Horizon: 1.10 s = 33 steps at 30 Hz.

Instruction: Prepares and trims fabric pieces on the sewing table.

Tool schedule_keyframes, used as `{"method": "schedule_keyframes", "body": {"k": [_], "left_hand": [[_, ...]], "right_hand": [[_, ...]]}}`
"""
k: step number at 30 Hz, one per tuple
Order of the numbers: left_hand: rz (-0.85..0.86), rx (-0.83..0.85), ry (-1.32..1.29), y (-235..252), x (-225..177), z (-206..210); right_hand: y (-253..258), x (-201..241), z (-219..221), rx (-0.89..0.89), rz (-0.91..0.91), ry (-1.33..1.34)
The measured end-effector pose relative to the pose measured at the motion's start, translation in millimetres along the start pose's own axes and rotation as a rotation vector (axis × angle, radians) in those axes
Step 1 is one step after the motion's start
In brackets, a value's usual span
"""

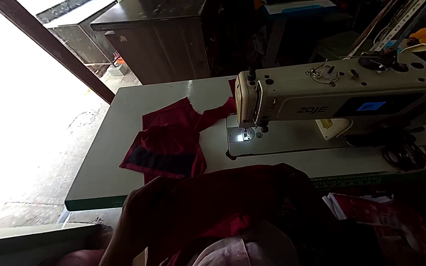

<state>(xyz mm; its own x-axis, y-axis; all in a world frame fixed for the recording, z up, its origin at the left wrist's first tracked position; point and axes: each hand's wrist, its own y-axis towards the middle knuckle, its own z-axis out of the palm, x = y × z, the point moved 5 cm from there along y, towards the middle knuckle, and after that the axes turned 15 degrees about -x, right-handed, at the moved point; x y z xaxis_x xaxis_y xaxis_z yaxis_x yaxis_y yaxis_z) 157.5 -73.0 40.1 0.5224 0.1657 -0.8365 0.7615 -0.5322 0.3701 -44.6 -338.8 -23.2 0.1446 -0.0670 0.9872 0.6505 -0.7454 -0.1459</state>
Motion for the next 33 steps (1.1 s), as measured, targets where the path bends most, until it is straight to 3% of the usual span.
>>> {"method": "schedule_keyframes", "body": {"k": [4, 7, 12, 14, 19, 25, 33], "left_hand": [[-0.025, -0.027, 0.046, -7.4, 8.2, 0.1], [0.108, 0.033, 0.269, -9.9, 7.2, 6.0], [0.135, 0.317, -0.144, -15.4, -17.5, 58.8], [0.149, 0.395, -0.138, -15.3, -20.3, 69.0], [0.063, 0.340, -0.028, -15.5, -9.6, 40.6], [-0.004, 0.204, -0.015, -18.4, 6.3, 0.3], [0.191, 0.423, 0.072, -9.7, 16.2, -9.6]], "right_hand": [[6.7, -0.2, 7.0, 0.040, -0.081, 0.002], [2.9, 6.7, 24.0, 0.140, -0.143, -0.003], [-28.3, 17.5, 79.9, 0.514, -0.168, -0.069], [-35.8, 23.4, 88.8, 0.608, -0.210, -0.014], [-37.5, 20.9, 69.3, 0.669, -0.158, -0.077], [-19.2, 5.5, 7.8, 0.523, -0.195, -0.322], [12.0, 58.0, -79.2, 0.152, -0.391, -0.664]]}}
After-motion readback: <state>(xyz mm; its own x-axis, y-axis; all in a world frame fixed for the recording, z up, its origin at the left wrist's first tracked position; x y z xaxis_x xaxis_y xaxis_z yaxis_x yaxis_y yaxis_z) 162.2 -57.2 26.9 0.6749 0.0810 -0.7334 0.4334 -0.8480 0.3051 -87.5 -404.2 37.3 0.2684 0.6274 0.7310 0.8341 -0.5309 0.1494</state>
